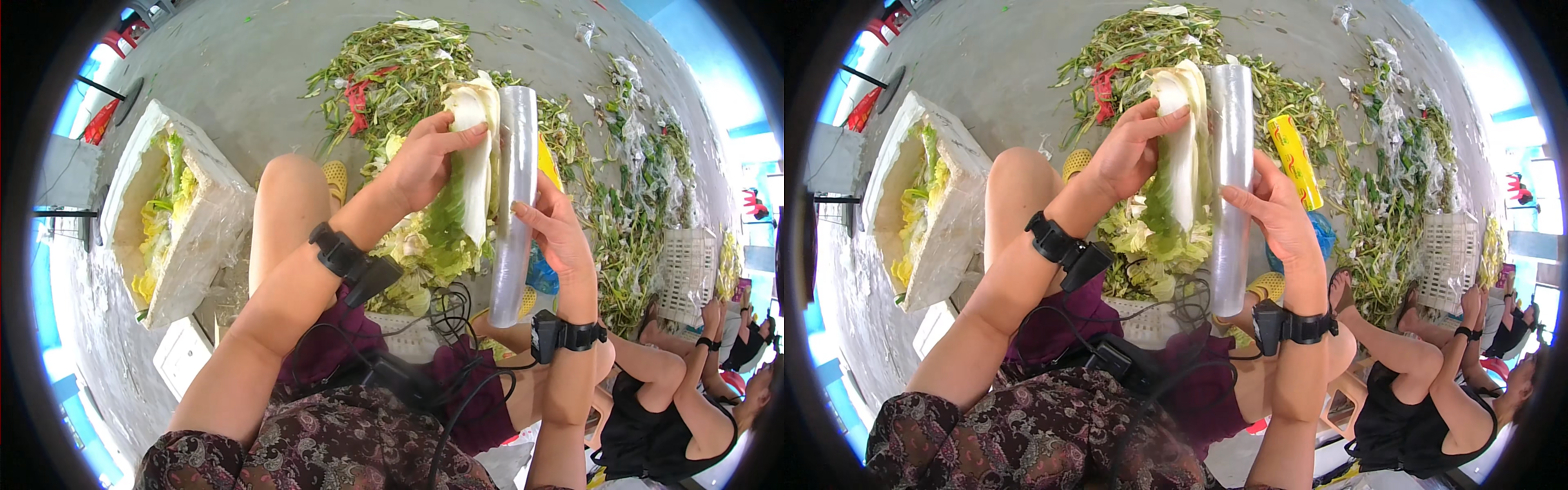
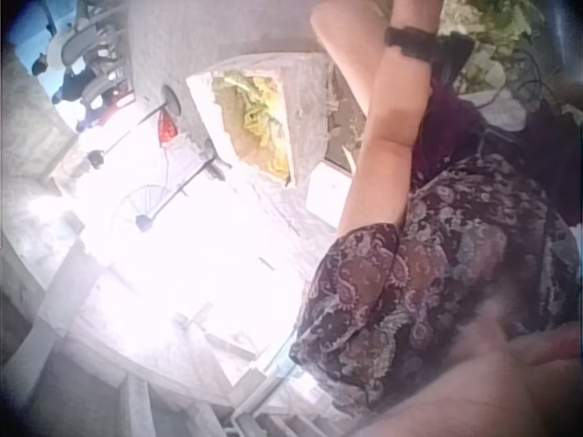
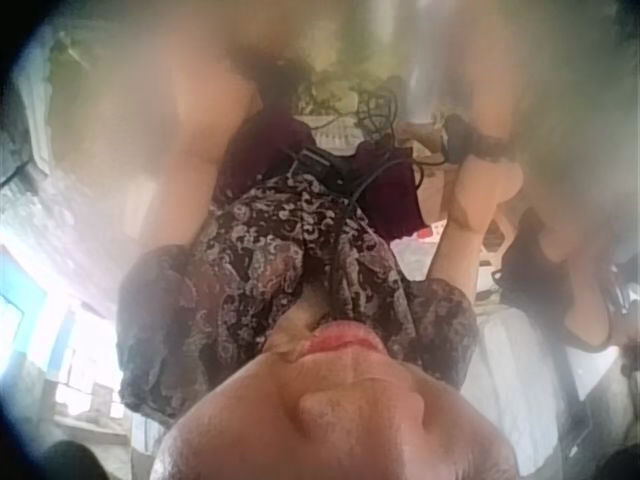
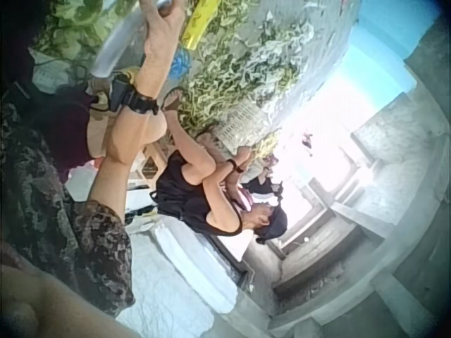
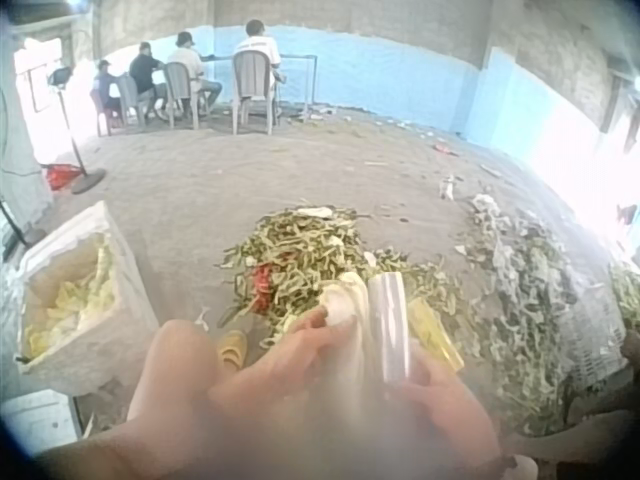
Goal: The person peels the outer leaves from a cabbage by hand and then wraps the cabbage in plastic wrap from a roll.
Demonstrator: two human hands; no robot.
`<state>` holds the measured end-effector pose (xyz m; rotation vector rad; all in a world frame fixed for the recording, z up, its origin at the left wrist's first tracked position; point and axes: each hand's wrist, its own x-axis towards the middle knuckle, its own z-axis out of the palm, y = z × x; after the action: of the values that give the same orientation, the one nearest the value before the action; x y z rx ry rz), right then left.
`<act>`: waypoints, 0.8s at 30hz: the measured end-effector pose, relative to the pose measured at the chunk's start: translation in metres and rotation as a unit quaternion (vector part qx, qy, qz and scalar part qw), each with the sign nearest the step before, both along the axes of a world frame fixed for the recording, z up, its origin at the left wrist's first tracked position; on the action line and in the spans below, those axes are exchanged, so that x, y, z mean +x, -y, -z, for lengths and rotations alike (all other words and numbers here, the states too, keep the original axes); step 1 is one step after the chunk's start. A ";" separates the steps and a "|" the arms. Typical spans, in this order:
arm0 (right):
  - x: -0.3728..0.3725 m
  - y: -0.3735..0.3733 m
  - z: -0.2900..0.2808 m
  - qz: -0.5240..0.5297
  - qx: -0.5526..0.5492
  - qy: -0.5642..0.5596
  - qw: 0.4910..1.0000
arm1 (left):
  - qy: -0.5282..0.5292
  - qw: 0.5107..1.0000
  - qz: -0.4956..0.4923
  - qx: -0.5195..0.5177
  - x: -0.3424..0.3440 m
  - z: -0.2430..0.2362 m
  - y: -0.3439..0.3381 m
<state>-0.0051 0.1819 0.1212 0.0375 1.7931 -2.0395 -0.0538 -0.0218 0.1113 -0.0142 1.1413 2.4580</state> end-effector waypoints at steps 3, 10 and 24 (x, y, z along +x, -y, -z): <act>-0.005 -0.004 0.005 0.010 -0.016 0.046 0.999 | 0.005 0.999 -0.041 -0.006 -0.002 0.005 0.000; -0.004 0.013 0.013 0.007 0.104 -0.120 0.987 | 0.010 0.993 -0.108 -0.044 -0.010 0.025 -0.003; 0.006 0.036 0.013 0.070 0.250 -0.258 0.931 | 0.077 0.991 -0.089 -0.067 -0.012 0.028 -0.005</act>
<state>0.0007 0.1455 0.1085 -0.2511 2.6742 -1.7233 -0.0656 -0.0167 0.0828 -0.3536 1.2809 2.4758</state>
